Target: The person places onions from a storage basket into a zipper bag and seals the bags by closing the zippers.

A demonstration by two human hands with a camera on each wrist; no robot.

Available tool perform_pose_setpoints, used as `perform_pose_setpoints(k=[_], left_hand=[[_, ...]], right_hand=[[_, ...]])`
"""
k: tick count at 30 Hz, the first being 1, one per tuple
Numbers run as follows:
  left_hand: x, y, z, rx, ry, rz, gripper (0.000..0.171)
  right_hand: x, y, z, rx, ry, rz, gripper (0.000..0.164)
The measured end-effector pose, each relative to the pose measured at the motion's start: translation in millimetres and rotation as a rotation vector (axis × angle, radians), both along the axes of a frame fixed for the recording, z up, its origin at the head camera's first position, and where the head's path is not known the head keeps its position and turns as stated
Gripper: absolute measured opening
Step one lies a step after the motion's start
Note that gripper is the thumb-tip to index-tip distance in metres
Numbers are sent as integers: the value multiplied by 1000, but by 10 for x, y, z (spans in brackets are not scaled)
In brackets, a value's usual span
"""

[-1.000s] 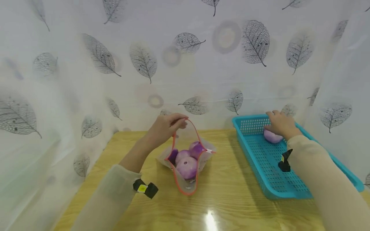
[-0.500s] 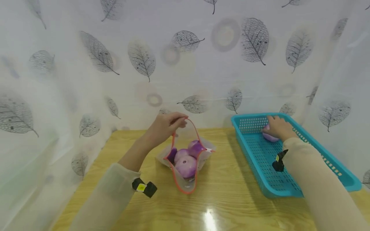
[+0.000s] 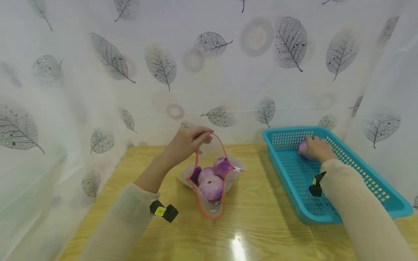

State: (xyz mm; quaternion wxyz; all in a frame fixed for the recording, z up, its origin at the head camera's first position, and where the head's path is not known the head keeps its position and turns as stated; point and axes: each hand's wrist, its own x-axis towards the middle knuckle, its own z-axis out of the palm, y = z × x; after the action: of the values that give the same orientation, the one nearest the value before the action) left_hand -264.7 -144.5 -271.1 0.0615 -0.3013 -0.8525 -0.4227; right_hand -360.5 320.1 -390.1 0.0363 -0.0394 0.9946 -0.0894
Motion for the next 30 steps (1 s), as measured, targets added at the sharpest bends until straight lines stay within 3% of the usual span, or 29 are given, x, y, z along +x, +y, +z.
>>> perform_pose_setpoints(k=[9,19,30], left_hand=[[13,-20,6,5,5,-10,24],[28,-20,17,2,-1,-2,25],[31,-21,7,9,-7,-7,25]], right_hand=[[34,12,-102,-28,25,15,79],[-7,-39,-101,-120,-76,-52,81],[45,-17,-158,-71,-93,-19,90]])
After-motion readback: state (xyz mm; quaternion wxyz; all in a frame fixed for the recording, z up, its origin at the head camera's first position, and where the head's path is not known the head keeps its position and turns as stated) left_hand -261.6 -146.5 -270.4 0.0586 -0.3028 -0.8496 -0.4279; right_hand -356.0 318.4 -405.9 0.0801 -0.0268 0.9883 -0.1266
